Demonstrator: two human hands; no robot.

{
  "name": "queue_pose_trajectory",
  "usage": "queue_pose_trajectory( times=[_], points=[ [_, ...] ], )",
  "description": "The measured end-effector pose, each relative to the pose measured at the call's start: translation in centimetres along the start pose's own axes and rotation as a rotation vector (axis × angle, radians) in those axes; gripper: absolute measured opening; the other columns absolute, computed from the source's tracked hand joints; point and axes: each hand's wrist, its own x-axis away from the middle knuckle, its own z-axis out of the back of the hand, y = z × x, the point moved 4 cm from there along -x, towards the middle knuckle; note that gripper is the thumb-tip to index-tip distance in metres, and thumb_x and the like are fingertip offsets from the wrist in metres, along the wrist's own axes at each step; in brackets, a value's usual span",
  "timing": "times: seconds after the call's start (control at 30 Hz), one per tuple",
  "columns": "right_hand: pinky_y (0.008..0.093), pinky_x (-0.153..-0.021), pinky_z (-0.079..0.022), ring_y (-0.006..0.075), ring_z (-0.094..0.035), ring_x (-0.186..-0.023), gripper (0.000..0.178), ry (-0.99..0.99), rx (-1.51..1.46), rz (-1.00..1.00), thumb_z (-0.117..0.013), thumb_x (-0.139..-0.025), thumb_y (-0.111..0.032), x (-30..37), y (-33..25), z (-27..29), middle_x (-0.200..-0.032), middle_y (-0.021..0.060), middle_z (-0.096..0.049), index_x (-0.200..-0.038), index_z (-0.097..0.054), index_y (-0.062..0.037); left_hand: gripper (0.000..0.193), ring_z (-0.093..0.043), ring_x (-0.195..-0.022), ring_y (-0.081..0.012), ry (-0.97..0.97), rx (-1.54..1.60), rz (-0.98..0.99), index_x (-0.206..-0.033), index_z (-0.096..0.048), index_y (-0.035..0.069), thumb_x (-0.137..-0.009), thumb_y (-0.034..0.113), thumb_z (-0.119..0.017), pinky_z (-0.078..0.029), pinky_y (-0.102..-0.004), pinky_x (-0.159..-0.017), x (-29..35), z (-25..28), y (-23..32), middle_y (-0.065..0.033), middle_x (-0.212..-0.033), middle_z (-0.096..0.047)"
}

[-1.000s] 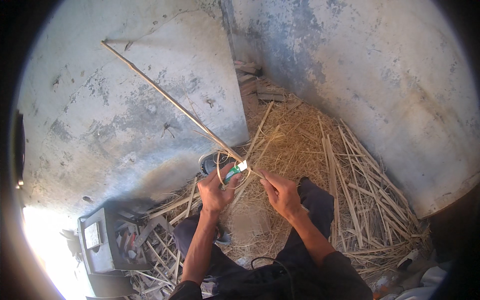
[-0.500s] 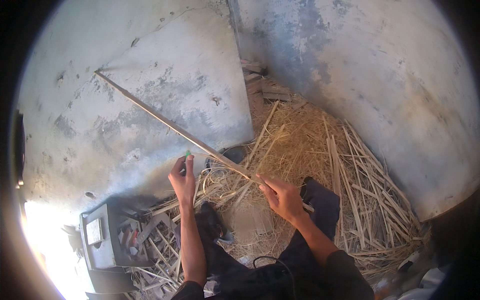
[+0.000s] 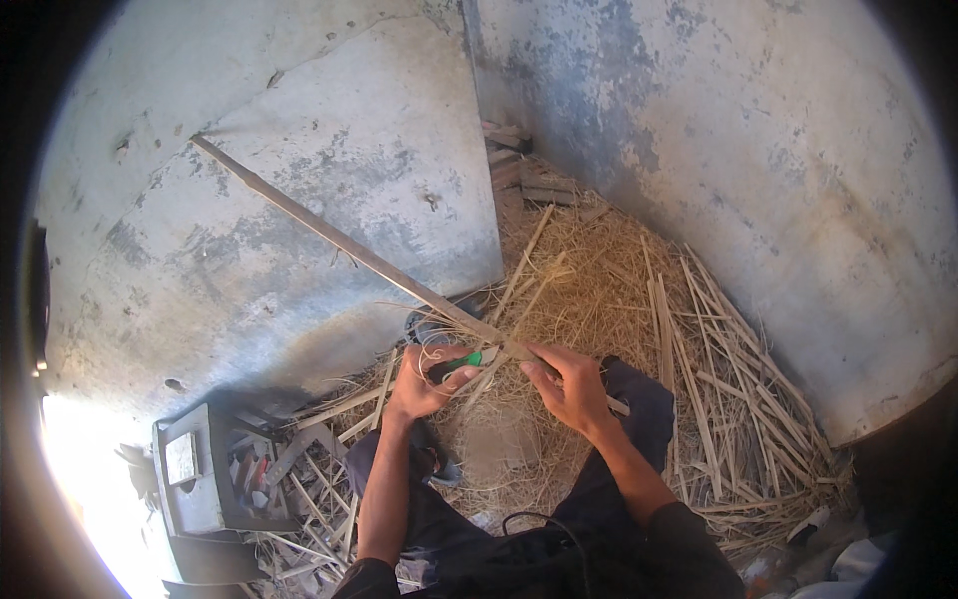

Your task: The person sits on the floor and uses a green utility knife to shave the surface of a long bamboo stick. They hold the stick with one hand and scrape the blade along its length to remove the outer layer, creating thin shavings that fall onto the floor.

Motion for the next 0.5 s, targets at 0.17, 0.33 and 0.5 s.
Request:
queue_pose_trajectory(
  times=[0.17,0.33,0.5],
  points=[
    [0.037,-0.067,-0.058,0.0275,-0.075,-0.079,0.036,-0.07,-0.049,-0.089,-0.07,-0.102,-0.026,-0.4,-0.2,0.2,-0.096,0.0197,-0.077,-0.115,-0.073,0.0072,0.033,-0.072,-0.071,-0.0268,0.066,-0.088,0.107,-0.107,-0.079,0.0,-0.091,0.029,-0.083,-0.055,-0.0385,-0.067,-0.5,-0.4,0.2,-0.0154,-0.086,-0.076],
    [0.0365,-0.064,-0.057,0.0272,-0.075,-0.074,0.036,-0.074,-0.039,-0.094,-0.07,-0.102,-0.027,-0.3,0.3,0.1,-0.094,0.0197,-0.077,-0.113,-0.074,0.0076,0.032,-0.072,-0.069,-0.0263,0.102,-0.144,0.043,-0.109,-0.08,0.003,-0.091,0.029,-0.083,-0.055,-0.0377,-0.065,-0.7,-0.2,0.8,-0.0141,-0.086,-0.077],
    [0.0364,-0.061,-0.056,0.0261,-0.074,-0.071,0.037,-0.069,-0.042,-0.116,-0.07,-0.102,-0.027,-0.5,0.2,0.4,-0.091,0.0198,-0.077,-0.114,-0.074,0.0079,0.033,-0.074,-0.068,-0.0264,0.166,-0.239,0.018,-0.108,-0.081,0.004,-0.088,0.03,-0.086,-0.056,-0.037,-0.061,-0.8,-0.6,1.1,-0.0135,-0.089,-0.078]
  ],
)
